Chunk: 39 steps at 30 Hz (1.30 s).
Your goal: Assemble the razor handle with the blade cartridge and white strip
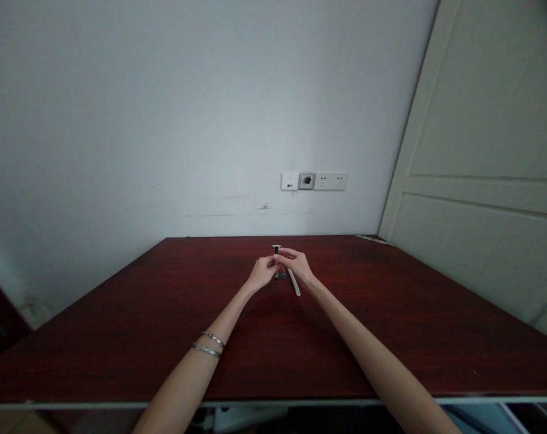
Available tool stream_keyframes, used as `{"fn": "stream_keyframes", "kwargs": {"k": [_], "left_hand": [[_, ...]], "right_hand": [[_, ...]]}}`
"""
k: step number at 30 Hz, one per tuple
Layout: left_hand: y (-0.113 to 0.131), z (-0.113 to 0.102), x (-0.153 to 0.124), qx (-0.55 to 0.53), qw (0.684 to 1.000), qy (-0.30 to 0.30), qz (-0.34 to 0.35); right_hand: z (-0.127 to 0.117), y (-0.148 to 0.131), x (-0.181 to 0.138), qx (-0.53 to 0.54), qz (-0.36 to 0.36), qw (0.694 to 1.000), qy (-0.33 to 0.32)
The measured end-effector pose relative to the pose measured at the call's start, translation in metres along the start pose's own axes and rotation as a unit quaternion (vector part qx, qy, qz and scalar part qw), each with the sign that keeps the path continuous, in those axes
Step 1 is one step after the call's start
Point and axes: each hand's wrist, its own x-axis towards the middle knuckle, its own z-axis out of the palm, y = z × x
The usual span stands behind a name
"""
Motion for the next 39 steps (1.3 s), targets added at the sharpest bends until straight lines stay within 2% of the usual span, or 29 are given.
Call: {"fn": "stream_keyframes", "kwargs": {"k": [3, 6, 8, 12, 15, 17, 22, 27, 34, 37, 39], "left_hand": [[0.003, -0.005, 0.0, -0.002, 1.0, 0.027, -0.01], [0.003, -0.009, 0.0, -0.001, 0.999, 0.038, -0.012], [0.003, -0.01, 0.0, 0.0, 0.999, 0.038, -0.006], [0.003, -0.011, 0.0, 0.034, 0.999, 0.03, 0.016], [0.001, -0.011, -0.001, 0.078, 0.996, 0.014, 0.033], [0.0, -0.012, -0.001, 0.108, 0.993, 0.007, 0.048], [0.001, -0.012, -0.003, 0.148, 0.986, 0.007, 0.073], [0.007, -0.013, -0.005, 0.153, 0.985, 0.024, 0.075], [0.008, -0.014, -0.002, 0.169, 0.98, 0.069, 0.079], [0.004, -0.015, 0.0, 0.184, 0.976, 0.095, 0.069], [0.002, -0.016, 0.001, 0.194, 0.973, 0.103, 0.065]], "right_hand": [[-0.015, 0.005, 0.004, -0.015, 0.022, 1.0, 0.002], [-0.032, 0.02, 0.004, -0.18, 0.001, 0.981, 0.068], [-0.037, 0.029, 0.001, -0.322, -0.013, 0.944, 0.071], [-0.035, 0.039, -0.005, -0.545, 0.008, 0.838, -0.017], [-0.029, 0.038, -0.006, -0.627, 0.01, 0.776, -0.066], [-0.027, 0.036, -0.006, -0.644, 0.007, 0.762, -0.071], [-0.028, 0.032, -0.006, -0.637, 0.021, 0.768, -0.063], [-0.032, 0.022, -0.006, -0.579, 0.031, 0.813, -0.048], [-0.04, -0.026, -0.004, -0.442, -0.136, 0.886, -0.007], [-0.04, -0.053, -0.015, -0.413, -0.186, 0.891, -0.018], [-0.04, -0.067, -0.025, -0.432, -0.207, 0.877, -0.031]]}}
